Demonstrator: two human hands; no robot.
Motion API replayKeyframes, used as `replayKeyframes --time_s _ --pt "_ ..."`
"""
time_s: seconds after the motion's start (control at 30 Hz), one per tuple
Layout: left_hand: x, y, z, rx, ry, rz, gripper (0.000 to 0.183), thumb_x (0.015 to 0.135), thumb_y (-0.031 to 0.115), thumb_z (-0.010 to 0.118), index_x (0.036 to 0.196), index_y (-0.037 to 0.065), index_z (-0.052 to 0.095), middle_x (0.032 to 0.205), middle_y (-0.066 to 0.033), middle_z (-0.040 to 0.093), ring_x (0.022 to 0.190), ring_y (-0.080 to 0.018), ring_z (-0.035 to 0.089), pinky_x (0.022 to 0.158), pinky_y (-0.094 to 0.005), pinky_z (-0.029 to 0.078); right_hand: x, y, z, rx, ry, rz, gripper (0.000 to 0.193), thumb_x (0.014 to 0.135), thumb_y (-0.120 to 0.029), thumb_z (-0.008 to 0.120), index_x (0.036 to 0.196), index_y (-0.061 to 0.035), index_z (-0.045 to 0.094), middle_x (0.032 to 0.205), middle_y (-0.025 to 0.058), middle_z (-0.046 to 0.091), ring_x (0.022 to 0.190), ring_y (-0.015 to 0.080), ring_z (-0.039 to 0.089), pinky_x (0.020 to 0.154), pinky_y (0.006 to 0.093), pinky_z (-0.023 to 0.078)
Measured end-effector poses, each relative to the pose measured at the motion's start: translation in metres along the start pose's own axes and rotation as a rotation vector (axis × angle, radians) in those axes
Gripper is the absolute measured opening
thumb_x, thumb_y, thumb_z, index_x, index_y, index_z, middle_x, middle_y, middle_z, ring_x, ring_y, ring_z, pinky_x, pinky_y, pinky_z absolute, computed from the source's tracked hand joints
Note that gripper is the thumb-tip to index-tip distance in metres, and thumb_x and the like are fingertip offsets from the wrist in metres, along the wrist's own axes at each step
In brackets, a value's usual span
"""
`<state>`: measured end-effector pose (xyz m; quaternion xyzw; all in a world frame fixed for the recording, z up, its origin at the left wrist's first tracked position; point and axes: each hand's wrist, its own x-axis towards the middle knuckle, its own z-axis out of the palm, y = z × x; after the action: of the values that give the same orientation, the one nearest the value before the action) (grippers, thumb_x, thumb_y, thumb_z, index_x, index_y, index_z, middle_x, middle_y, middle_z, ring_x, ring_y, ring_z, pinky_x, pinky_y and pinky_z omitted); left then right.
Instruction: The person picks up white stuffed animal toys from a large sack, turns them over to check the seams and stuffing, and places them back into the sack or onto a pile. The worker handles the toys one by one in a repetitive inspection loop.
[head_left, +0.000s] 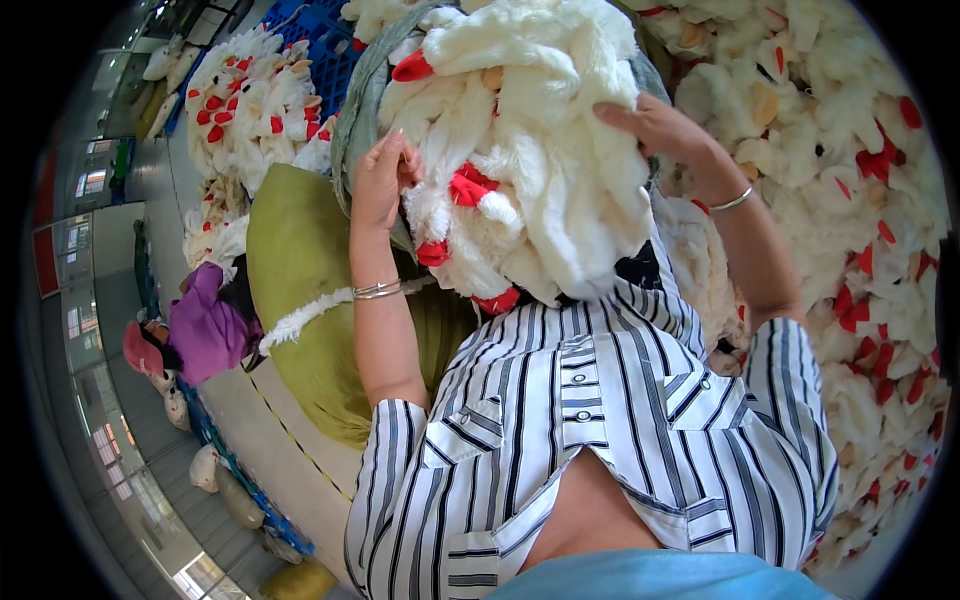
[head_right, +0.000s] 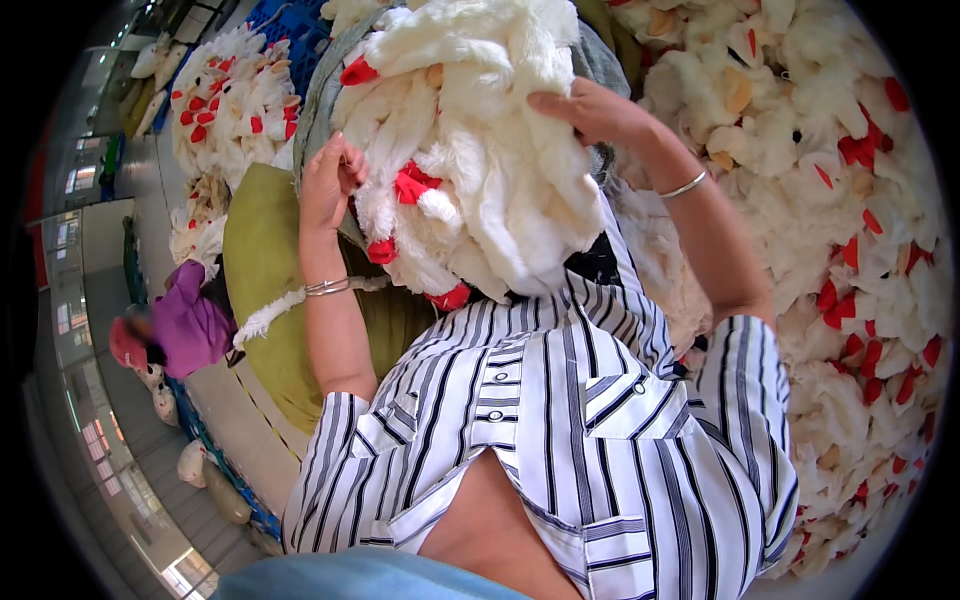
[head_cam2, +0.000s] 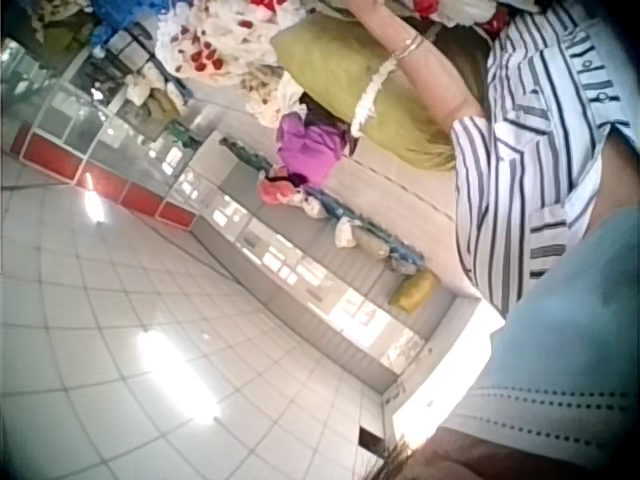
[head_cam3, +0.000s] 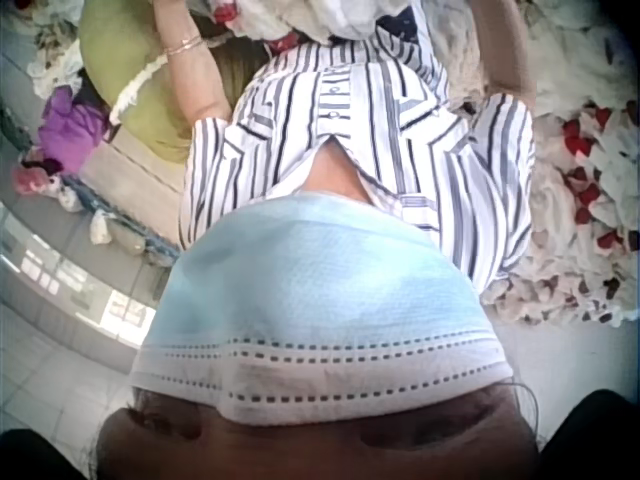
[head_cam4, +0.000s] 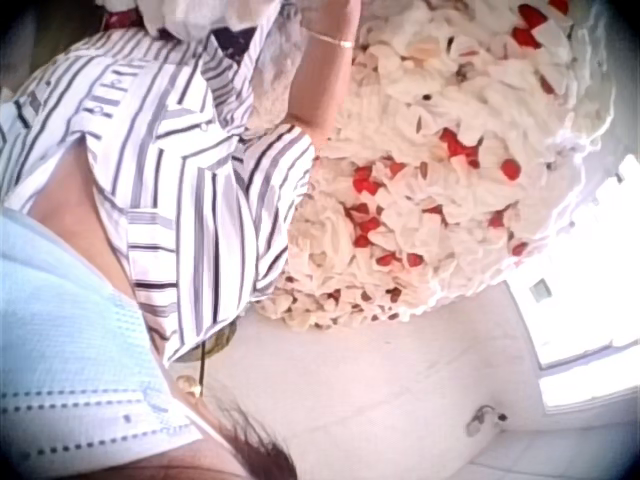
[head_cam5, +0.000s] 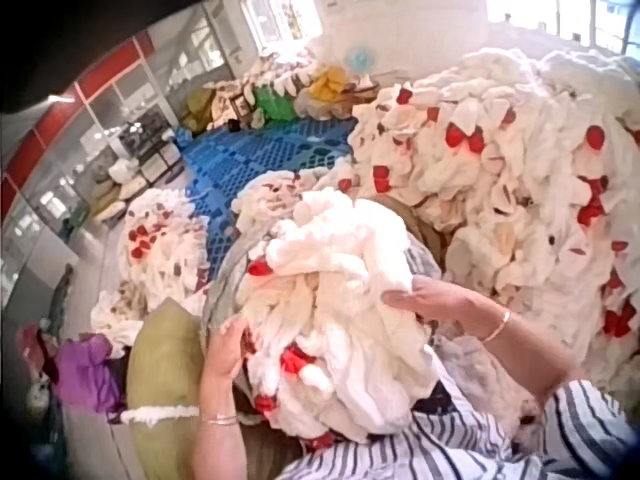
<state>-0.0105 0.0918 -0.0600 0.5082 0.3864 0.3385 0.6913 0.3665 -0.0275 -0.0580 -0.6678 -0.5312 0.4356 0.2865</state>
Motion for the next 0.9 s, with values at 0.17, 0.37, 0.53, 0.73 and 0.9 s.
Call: replayKeyframes --time_s 0.17,0.37,0.53,0.73,0.9 --pt "-0.003 -0.017 -0.029 0.159 0.098 -0.038 0.024 0.099 0.029 0.055 0.094 0.006 0.061 0.091 -0.003 0.064 0.084 -0.0101 0.059 0.078 -0.0259 0.047 -0.06 0.066 -0.149 -0.303 0.482 0.01 0.03 0.093 -0.025 0.053 0.097 0.0005 0.068 0.087 0.0033 0.059 0.073 0.0123 0.052 0.066 0.0285 0.042" --pt "0.007 -0.011 -0.022 0.731 0.088 0.17 0.05 0.085 0.029 0.073 0.12 -0.003 0.056 0.11 -0.0111 0.065 0.1 -0.0225 0.061 0.094 -0.0322 0.046 -0.167 0.105 -0.292 -0.323 1.407 -0.227 0.023 0.091 -0.015 0.052 0.098 0.0009 0.067 0.101 0.0067 0.065 0.089 0.0146 0.058 0.08 0.0285 0.045" --pt "0.03 -0.038 0.016 1.18 0.353 0.288 0.071 0.074 0.03 0.078 0.128 -0.003 0.048 0.111 -0.0231 0.064 0.102 -0.0377 0.062 0.094 -0.0421 0.047 -0.049 0.012 -0.128 0.251 0.66 -0.474 0.027 0.09 -0.012 0.052 0.11 -0.0005 0.066 0.112 0.0072 0.068 0.099 0.0154 0.063 0.088 0.0279 0.048" --pt "-0.004 0.008 0.089 0.754 0.003 0.311 0.038 0.081 0.018 0.068 0.114 -0.001 0.059 0.108 -0.0234 0.065 0.097 -0.0388 0.063 0.089 -0.0436 0.049 0.017 -0.018 0.051 0.861 -0.173 -0.049 0.05 0.097 -0.045 0.051 0.123 -0.0022 0.057 0.116 0.0104 0.065 0.102 0.019 0.066 0.086 0.034 0.054" --pt "-0.043 -0.015 0.144 1.074 -0.364 0.574 0.041 0.076 0.019 0.069 0.114 0.004 0.06 0.111 -0.0168 0.063 0.107 -0.0369 0.056 0.094 -0.0437 0.045 0.03 -0.033 0.054 0.623 -0.457 -0.588 0.048 0.095 -0.027 0.061 0.135 -0.0027 0.051 0.128 0.0113 0.058 0.115 0.0204 0.056 0.101 0.0341 0.044"
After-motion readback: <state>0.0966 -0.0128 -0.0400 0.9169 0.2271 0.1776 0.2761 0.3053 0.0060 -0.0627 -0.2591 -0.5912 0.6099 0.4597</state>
